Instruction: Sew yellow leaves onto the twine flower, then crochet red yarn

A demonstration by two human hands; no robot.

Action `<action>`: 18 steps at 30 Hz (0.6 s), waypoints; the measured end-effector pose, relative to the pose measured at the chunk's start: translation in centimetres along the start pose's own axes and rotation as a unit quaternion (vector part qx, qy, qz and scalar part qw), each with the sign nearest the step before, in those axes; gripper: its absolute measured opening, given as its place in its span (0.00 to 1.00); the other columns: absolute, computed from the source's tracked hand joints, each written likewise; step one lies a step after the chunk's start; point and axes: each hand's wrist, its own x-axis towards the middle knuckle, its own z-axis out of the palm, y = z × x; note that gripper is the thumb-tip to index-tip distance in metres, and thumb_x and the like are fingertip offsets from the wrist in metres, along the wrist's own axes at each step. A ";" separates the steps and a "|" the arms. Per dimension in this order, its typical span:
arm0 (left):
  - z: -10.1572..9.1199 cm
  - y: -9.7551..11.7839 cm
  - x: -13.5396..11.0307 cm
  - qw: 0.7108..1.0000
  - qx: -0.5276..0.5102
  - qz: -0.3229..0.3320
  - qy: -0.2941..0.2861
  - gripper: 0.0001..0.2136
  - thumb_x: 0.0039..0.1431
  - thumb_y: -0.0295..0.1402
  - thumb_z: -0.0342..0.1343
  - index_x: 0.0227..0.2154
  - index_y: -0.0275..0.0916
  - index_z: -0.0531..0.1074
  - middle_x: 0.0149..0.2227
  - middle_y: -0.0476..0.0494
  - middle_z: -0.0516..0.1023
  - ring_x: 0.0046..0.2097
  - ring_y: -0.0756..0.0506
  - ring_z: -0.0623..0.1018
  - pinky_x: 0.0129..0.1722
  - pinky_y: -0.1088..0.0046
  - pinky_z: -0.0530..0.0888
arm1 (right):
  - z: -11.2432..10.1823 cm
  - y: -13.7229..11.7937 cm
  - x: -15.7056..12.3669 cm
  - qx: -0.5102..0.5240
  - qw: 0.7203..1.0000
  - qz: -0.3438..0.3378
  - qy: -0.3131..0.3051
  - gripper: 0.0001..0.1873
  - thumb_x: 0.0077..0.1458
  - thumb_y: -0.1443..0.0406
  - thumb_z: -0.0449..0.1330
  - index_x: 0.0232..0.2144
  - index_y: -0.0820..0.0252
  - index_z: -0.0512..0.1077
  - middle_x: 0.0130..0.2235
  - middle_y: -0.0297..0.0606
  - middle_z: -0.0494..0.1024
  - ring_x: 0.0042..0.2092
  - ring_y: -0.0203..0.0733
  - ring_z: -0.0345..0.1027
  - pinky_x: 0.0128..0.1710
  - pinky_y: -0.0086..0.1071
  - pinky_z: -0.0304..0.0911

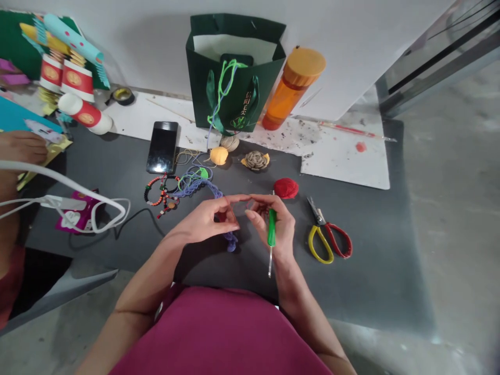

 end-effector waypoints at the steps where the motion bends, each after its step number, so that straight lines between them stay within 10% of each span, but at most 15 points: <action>1: 0.4 -0.1 0.1 1.000 -0.010 -0.001 0.009 0.27 0.54 0.28 0.63 0.60 0.39 0.72 0.29 0.53 0.74 0.33 0.49 0.74 0.39 0.70 0.72 | 0.2 0.1 -0.1 0.001 1.000 -0.003 0.008 0.20 0.51 0.49 0.71 0.38 0.55 0.77 0.26 0.30 0.75 0.25 0.35 0.65 0.25 0.30 0.65; 12: 2.5 -1.3 0.9 0.996 0.063 0.007 0.057 0.40 0.54 0.24 0.60 0.70 0.45 0.57 0.37 0.51 0.78 0.34 0.51 0.73 0.40 0.72 0.73 | 1.9 -0.2 -1.3 -0.042 0.999 -0.007 0.033 0.11 0.51 0.57 0.71 0.31 0.54 0.76 0.28 0.32 0.77 0.28 0.36 0.68 0.30 0.32 0.66; 18: 1.4 -1.1 0.4 1.000 -0.015 0.026 0.000 0.41 0.54 0.27 0.63 0.71 0.44 0.56 0.42 0.46 0.82 0.43 0.46 0.78 0.49 0.65 0.74 | 1.7 0.1 -0.4 0.179 0.973 0.145 0.005 0.15 0.49 0.53 0.71 0.24 0.55 0.75 0.22 0.29 0.74 0.23 0.34 0.64 0.25 0.30 0.61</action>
